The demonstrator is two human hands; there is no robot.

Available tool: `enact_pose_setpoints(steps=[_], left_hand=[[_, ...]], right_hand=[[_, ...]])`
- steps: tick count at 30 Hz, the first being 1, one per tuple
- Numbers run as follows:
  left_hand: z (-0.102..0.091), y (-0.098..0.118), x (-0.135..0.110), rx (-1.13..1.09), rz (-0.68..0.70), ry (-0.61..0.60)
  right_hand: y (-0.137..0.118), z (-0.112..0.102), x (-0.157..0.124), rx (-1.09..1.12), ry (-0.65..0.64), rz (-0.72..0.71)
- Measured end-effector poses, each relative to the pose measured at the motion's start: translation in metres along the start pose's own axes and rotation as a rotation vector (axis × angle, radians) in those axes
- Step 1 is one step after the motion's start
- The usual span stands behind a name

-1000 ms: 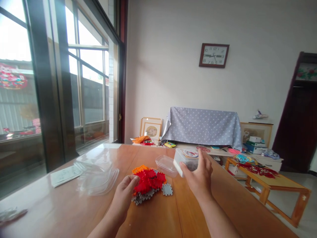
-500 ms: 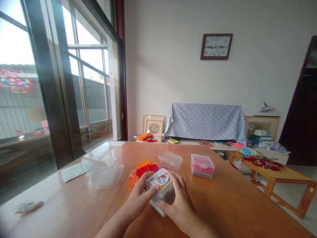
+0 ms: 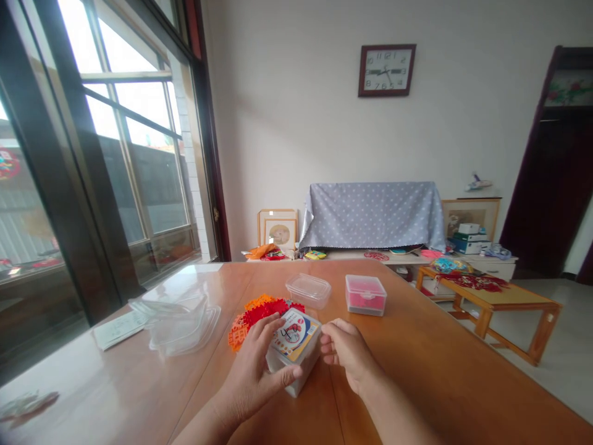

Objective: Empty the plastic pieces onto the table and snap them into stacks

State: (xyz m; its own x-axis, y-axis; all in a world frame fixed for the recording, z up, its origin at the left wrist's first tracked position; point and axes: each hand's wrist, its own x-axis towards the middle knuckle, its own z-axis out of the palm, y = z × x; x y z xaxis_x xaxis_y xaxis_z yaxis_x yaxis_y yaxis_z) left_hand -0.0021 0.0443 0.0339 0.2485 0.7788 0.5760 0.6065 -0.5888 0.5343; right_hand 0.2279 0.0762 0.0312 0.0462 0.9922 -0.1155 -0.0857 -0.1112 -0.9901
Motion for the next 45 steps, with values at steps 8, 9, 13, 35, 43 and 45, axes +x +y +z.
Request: enact_pose_setpoints(steps=[8, 9, 13, 35, 43, 45], left_hand=[[0.013, -0.003, -0.001, 0.066, -0.046, 0.016], [0.012, -0.003, 0.0, 0.049, -0.06, 0.032], [0.01, -0.004, 0.003, -0.065, -0.124, 0.09], [0.009, -0.009, 0.005, -0.107, -0.132, 0.062], [0.008, -0.006, 0.005, -0.044, -0.118, 0.044], [0.009, -0.007, 0.005, -0.056, -0.121, 0.055]], right_hand=[[-0.002, 0.009, -0.006, 0.171, -0.114, 0.103], [-0.003, 0.01, -0.007, 0.206, -0.121, 0.106], [-0.005, 0.011, -0.012, 0.243, -0.104, 0.074], [-0.002, 0.029, -0.011, 0.484, -0.162, 0.132], [-0.001, 0.033, -0.015, 0.46, -0.144, 0.146], [0.0, 0.035, -0.018, 0.442, -0.154, 0.152]])
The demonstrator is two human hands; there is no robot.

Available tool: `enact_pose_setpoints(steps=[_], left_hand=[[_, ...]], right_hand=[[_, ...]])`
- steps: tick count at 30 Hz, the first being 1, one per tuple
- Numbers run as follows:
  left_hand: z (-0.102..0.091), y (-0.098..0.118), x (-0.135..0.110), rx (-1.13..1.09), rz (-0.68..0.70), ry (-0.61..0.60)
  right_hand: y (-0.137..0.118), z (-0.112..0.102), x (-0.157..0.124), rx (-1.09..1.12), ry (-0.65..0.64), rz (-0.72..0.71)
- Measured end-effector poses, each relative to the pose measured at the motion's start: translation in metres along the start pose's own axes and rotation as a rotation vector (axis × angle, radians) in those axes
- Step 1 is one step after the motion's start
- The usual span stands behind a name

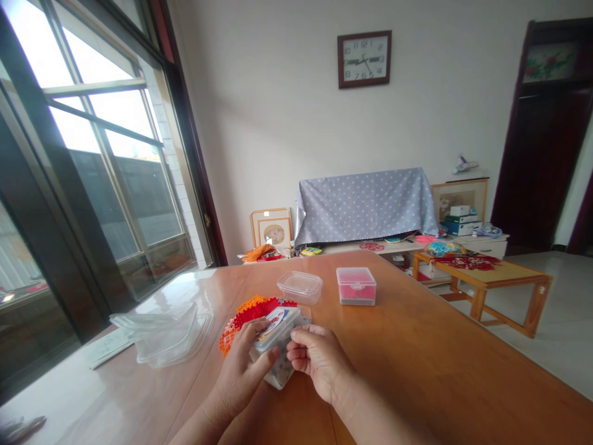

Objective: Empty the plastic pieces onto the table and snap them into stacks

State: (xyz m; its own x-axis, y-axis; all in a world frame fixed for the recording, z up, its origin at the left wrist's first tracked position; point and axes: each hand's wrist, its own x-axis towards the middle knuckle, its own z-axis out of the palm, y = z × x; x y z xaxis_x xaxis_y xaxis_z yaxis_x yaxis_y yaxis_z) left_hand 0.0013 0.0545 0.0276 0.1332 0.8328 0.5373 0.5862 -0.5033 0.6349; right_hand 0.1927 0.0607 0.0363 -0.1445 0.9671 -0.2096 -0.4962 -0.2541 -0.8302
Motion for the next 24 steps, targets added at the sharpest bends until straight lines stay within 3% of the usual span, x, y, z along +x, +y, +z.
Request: enact_pose_setpoints(steps=[10, 24], left_hand=[[0.002, 0.0, 0.0, 0.056, 0.017, 0.008], [0.003, 0.009, -0.001, 0.133, 0.024, 0.003]], right_hand=[[0.007, 0.004, 0.0, 0.091, 0.051, 0.014], [0.01, 0.007, -0.004, 0.056, 0.149, 0.017]])
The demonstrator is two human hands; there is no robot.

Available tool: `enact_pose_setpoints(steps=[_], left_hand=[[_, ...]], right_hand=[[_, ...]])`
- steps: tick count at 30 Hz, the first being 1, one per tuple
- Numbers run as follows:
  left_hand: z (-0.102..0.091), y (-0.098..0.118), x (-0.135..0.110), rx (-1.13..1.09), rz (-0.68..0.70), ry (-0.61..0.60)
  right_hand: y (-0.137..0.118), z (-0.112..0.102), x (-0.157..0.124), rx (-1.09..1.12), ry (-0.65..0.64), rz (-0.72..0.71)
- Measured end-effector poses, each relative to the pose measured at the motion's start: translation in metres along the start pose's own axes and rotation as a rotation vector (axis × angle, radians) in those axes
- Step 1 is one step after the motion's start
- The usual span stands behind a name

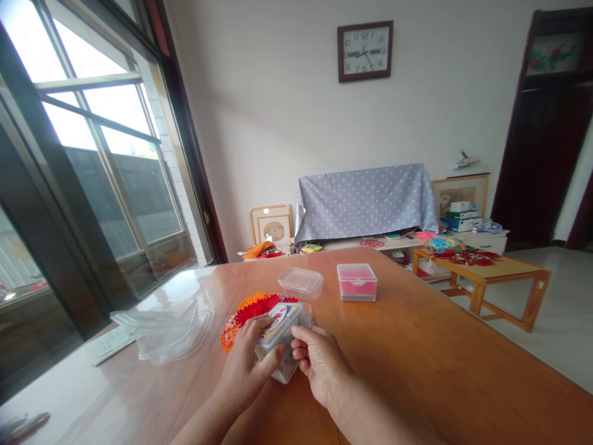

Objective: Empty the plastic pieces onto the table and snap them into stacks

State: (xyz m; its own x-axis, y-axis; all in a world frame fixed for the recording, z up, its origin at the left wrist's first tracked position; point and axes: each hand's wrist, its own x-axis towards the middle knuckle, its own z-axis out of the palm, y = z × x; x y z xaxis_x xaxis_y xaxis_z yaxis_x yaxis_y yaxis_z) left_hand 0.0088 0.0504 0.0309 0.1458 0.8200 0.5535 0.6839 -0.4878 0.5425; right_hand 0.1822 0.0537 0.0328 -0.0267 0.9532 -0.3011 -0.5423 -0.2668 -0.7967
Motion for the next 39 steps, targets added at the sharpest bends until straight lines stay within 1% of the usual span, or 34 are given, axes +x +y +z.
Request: enact_pose_setpoints(steps=[5, 10, 14, 18, 24, 28, 31, 33, 34, 36, 39], left_hand=[[-0.001, 0.005, -0.001, 0.001, 0.032, -0.056], [-0.002, 0.005, -0.001, -0.02, 0.044, -0.059], [-0.003, 0.005, -0.001, -0.053, 0.04, -0.059], [-0.002, 0.004, -0.003, -0.12, 0.02, -0.031], [-0.001, 0.001, -0.001, -0.325, -0.049, 0.01], [-0.001, 0.002, 0.003, -0.456, -0.139, 0.073], [-0.002, 0.003, 0.005, -0.537, -0.219, 0.112], [-0.002, 0.001, 0.006, -0.561, -0.288, 0.133], [-0.002, -0.001, 0.006, -0.568, -0.326, 0.139], [-0.002, -0.004, 0.007, -0.591, -0.392, 0.143], [-0.004, -0.006, 0.007, -0.652, -0.452, 0.153]], right_hand=[[-0.004, 0.003, -0.006, 0.069, -0.082, -0.068], [-0.012, -0.004, -0.001, -0.046, -0.123, -0.099], [-0.017, -0.011, 0.007, -0.138, -0.107, -0.131], [-0.016, -0.013, 0.011, -0.205, -0.073, -0.134], [-0.014, -0.015, 0.009, -0.286, -0.061, -0.16], [-0.015, -0.017, 0.009, -0.373, -0.069, -0.203], [-0.016, -0.019, 0.01, -0.479, -0.07, -0.237], [-0.017, -0.02, 0.012, -0.579, -0.048, -0.298], [-0.017, -0.02, 0.014, -0.641, -0.034, -0.356], [-0.017, -0.022, 0.016, -0.768, -0.002, -0.504], [-0.021, -0.024, 0.013, -0.926, 0.035, -0.705]])
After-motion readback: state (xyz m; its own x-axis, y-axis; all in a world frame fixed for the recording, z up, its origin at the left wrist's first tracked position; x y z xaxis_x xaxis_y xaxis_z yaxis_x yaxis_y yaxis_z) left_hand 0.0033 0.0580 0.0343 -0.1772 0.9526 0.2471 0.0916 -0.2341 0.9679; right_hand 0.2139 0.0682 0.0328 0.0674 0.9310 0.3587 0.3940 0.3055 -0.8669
